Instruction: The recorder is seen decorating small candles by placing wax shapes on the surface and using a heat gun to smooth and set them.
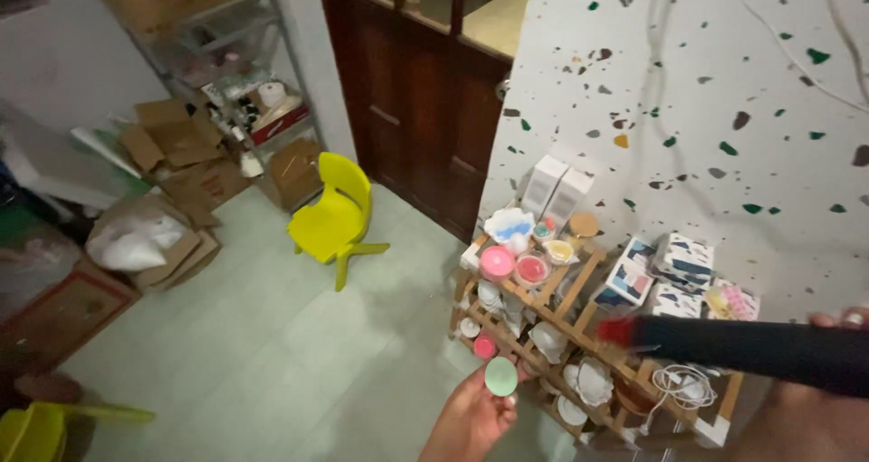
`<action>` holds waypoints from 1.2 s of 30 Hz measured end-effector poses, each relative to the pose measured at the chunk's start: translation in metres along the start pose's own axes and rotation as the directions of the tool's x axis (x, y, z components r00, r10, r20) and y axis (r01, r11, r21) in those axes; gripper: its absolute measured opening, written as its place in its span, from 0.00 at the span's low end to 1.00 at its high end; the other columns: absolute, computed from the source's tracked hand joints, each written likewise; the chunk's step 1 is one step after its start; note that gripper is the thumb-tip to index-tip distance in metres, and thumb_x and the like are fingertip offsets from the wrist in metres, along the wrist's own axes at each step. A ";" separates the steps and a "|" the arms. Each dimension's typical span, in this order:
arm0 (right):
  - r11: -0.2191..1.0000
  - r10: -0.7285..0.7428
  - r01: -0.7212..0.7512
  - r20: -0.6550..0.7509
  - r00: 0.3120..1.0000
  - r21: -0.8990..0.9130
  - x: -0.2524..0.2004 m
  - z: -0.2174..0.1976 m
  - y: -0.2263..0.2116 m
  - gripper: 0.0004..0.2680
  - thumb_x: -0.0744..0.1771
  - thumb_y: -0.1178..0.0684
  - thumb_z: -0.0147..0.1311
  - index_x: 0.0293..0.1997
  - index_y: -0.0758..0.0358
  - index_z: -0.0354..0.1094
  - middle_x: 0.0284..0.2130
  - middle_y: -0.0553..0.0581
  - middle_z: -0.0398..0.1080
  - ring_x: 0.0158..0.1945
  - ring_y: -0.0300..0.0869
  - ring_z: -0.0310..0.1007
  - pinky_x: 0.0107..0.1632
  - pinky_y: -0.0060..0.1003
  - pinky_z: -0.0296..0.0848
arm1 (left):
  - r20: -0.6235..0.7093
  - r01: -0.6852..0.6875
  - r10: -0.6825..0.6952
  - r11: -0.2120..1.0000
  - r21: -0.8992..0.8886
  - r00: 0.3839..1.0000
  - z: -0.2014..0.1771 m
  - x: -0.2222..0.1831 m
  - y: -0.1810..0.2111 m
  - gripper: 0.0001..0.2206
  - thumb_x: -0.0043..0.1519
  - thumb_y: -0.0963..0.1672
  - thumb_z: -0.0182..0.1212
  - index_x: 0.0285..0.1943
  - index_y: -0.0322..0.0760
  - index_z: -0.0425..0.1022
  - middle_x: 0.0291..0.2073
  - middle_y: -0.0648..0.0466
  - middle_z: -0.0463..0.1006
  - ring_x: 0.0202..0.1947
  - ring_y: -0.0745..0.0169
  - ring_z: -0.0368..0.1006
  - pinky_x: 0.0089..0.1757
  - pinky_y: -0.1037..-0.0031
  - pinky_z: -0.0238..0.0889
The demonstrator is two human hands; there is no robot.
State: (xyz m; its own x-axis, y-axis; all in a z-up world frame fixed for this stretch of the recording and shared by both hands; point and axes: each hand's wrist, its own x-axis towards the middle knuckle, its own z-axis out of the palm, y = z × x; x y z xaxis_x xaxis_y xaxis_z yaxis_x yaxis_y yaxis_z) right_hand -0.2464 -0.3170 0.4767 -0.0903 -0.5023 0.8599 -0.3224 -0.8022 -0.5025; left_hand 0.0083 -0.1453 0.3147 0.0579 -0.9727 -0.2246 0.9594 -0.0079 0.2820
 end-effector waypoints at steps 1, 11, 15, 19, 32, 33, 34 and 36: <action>0.999 0.004 -0.008 0.094 0.996 0.042 -0.020 0.011 -0.047 0.22 0.73 0.79 0.54 0.74 0.72 0.49 0.67 0.73 0.56 0.66 0.55 0.60 0.76 0.49 0.70 | -0.012 0.008 -0.008 1.000 -0.024 1.000 -0.003 -0.001 -0.003 0.22 0.69 0.46 0.48 0.68 0.26 0.62 0.51 0.38 0.73 0.37 0.61 0.65 0.37 0.75 0.65; 0.589 0.190 -0.459 0.438 0.879 0.665 -0.001 0.057 -0.145 0.13 0.71 0.35 0.54 0.52 0.48 0.61 0.40 0.47 0.65 0.46 0.37 0.69 0.51 0.35 0.79 | 0.101 -0.034 0.066 0.955 -0.294 0.993 -0.026 -0.007 -0.012 0.23 0.70 0.45 0.47 0.72 0.24 0.63 0.55 0.40 0.72 0.40 0.60 0.67 0.37 0.78 0.64; 0.731 0.169 -0.408 0.434 0.885 0.547 -0.002 0.064 -0.172 0.12 0.70 0.37 0.43 0.49 0.52 0.57 0.41 0.52 0.65 0.44 0.41 0.69 0.55 0.38 0.76 | 0.085 -0.044 0.074 0.949 -0.312 0.994 -0.031 -0.011 -0.013 0.21 0.71 0.46 0.48 0.69 0.27 0.64 0.48 0.43 0.71 0.39 0.61 0.68 0.37 0.77 0.66; 0.665 0.042 -0.420 0.531 0.846 0.617 0.010 0.069 -0.164 0.12 0.65 0.40 0.47 0.39 0.56 0.64 0.35 0.53 0.67 0.43 0.42 0.71 0.47 0.38 0.83 | 0.141 -0.016 0.073 0.931 -0.365 0.987 -0.029 -0.010 -0.016 0.24 0.71 0.47 0.49 0.71 0.24 0.61 0.46 0.44 0.71 0.38 0.63 0.68 0.37 0.78 0.66; 0.528 0.230 -0.569 0.540 0.810 0.630 0.001 0.095 -0.186 0.07 0.64 0.52 0.46 0.42 0.59 0.62 0.29 0.61 0.71 0.32 0.45 0.72 0.43 0.37 0.77 | 0.129 0.009 0.028 0.959 -0.282 0.991 -0.042 0.001 -0.035 0.29 0.65 0.60 0.50 0.61 0.35 0.71 0.41 0.48 0.74 0.40 0.63 0.67 0.41 0.72 0.60; 0.480 0.201 -0.581 0.563 0.802 0.657 0.000 0.097 -0.185 0.07 0.64 0.52 0.47 0.42 0.59 0.62 0.29 0.62 0.71 0.32 0.46 0.72 0.43 0.39 0.77 | 0.150 0.042 0.005 0.951 -0.305 0.989 -0.045 0.003 -0.037 0.33 0.63 0.60 0.52 0.63 0.30 0.70 0.44 0.46 0.74 0.42 0.61 0.67 0.42 0.72 0.61; 0.430 0.171 -0.593 0.584 0.793 0.680 -0.001 0.098 -0.185 0.06 0.64 0.53 0.48 0.42 0.60 0.63 0.29 0.62 0.71 0.32 0.48 0.72 0.43 0.41 0.77 | 0.171 0.074 -0.018 0.942 -0.328 0.985 -0.048 0.005 -0.039 0.36 0.61 0.60 0.54 0.64 0.25 0.68 0.47 0.43 0.75 0.43 0.59 0.68 0.43 0.72 0.62; 0.464 0.174 -0.583 0.577 0.798 0.667 0.000 0.100 -0.187 0.06 0.64 0.52 0.47 0.42 0.59 0.62 0.29 0.61 0.71 0.31 0.46 0.71 0.42 0.40 0.77 | 0.113 0.031 0.003 0.953 -0.302 0.994 -0.034 0.000 -0.036 0.36 0.61 0.60 0.54 0.65 0.26 0.67 0.46 0.43 0.71 0.43 0.59 0.66 0.43 0.72 0.61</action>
State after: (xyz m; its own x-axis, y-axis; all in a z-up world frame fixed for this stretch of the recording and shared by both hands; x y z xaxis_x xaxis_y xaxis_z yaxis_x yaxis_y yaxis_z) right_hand -0.0920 -0.1989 0.5618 0.4153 -0.7264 0.5477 0.5320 -0.2944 -0.7939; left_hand -0.0166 -0.1372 0.2726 0.0292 -0.9927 -0.1172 0.9993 0.0318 -0.0197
